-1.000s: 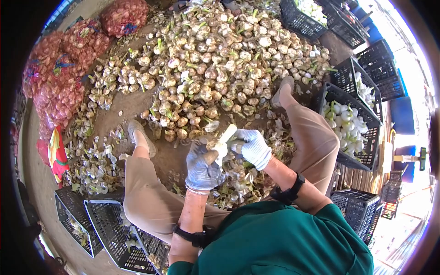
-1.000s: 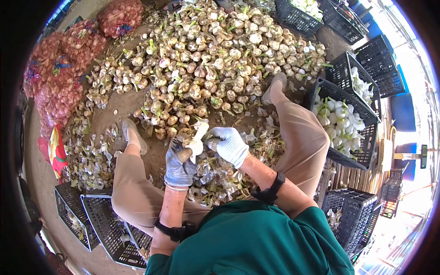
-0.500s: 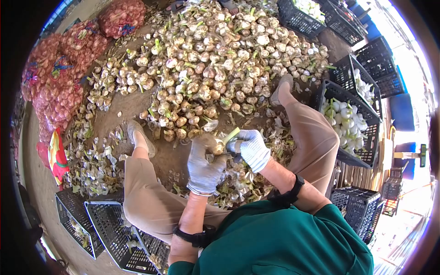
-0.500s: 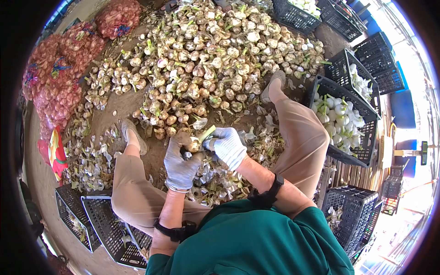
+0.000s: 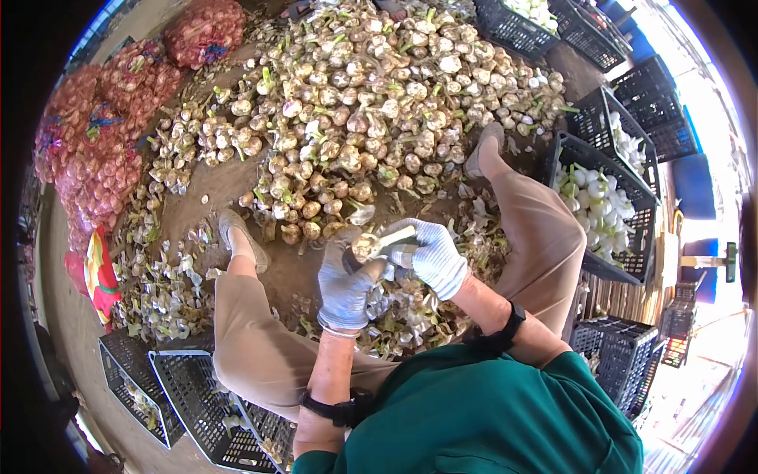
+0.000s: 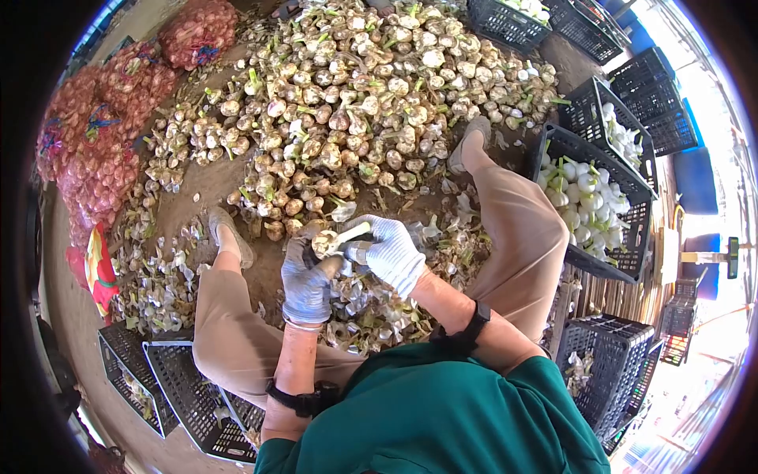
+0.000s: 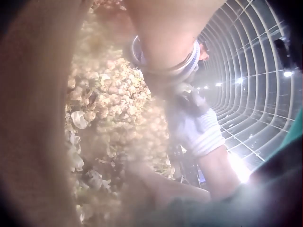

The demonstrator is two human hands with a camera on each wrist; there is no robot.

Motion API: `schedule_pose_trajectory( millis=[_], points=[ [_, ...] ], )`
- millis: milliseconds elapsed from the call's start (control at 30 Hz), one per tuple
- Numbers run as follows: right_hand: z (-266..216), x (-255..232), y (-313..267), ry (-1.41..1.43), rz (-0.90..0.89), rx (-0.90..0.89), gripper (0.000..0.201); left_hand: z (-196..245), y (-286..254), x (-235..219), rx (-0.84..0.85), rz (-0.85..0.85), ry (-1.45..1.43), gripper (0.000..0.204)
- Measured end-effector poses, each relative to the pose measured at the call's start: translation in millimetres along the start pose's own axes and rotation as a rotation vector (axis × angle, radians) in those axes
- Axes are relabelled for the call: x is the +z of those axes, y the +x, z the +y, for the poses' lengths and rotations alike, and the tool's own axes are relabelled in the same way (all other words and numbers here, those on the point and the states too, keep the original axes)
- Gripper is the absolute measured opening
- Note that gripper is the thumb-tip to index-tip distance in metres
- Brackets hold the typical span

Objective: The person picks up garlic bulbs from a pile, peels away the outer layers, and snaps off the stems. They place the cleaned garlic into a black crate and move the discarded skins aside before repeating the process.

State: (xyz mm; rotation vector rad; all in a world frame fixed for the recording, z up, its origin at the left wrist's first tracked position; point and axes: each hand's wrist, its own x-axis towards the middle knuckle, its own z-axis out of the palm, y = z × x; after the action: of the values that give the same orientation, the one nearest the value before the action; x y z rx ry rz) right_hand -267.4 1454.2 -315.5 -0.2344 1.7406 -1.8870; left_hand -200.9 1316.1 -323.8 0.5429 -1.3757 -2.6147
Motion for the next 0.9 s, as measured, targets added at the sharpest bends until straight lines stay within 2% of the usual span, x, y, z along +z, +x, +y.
schedule_pose_trajectory(
  millis=[67, 133, 200, 267, 333, 367, 400, 467, 500, 533, 600, 633, 667, 733, 800, 867, 900],
  points=[
    [2, 0, 0, 0.163, -0.013, 0.09, 0.015, -1, -3, 0, 0.042, 0.02, 0.122, 0.049],
    [1, 3, 2, 0.078, 0.019, 0.065, 0.012, 1, -4, -6, 0.008, 0.002, 0.071, 0.047],
    [10, -3, 9, -0.579, 0.087, -0.354, 0.015, 5, -4, -7, -0.06, -0.044, -0.043, 0.043],
    [11, -11, 13, -0.543, 0.073, -0.18, 0.016, 6, -4, -7, -0.066, -0.011, 0.053, 0.043],
    [8, -13, 9, -0.193, 0.019, -0.026, 0.016, 3, -3, -13, -0.16, -0.043, -0.16, 0.045],
    [-6, -10, 5, -0.022, 0.013, 0.131, 0.019, 0, 0, -9, -0.066, 0.014, -0.17, 0.047],
    [-6, -8, 4, -0.018, 0.017, 0.13, 0.019, 0, 2, -9, -0.068, 0.01, -0.166, 0.047],
    [-5, 0, 2, 0.254, -0.025, 0.122, 0.021, -2, 5, -6, -0.066, 0.042, -0.057, 0.049],
    [-7, 4, 1, 0.304, -0.019, 0.102, 0.024, -3, 5, -7, -0.055, 0.001, -0.057, 0.049],
    [-3, 3, 2, 0.303, -0.016, 0.103, 0.024, -4, 4, -6, -0.058, 0.0, -0.058, 0.049],
    [4, 2, 5, 0.057, -0.008, -0.054, 0.022, -6, 2, -6, -0.085, -0.004, 0.009, 0.049],
    [3, -2, 3, 0.183, -0.036, 0.087, 0.023, -5, 2, -9, -0.13, -0.008, -0.03, 0.047],
    [2, -1, 4, 0.185, -0.041, 0.088, 0.023, -2, 1, -11, -0.127, -0.004, -0.029, 0.047],
    [1, 0, 5, 0.63, -0.031, 0.227, 0.025, 4, -1, -14, -0.26, -0.071, -0.19, 0.044],
    [5, -5, 4, 0.66, -0.061, 0.277, 0.025, 11, -1, -6, -0.247, -0.017, -0.181, 0.041],
    [6, -5, 3, 0.85, -0.126, 0.328, 0.022, 13, -1, -4, -0.24, -0.017, -0.29, 0.039],
    [-3, 0, 0, 0.899, -0.056, 0.344, 0.02, 10, 1, -11, -0.266, -0.048, -0.265, 0.036]
  ],
)
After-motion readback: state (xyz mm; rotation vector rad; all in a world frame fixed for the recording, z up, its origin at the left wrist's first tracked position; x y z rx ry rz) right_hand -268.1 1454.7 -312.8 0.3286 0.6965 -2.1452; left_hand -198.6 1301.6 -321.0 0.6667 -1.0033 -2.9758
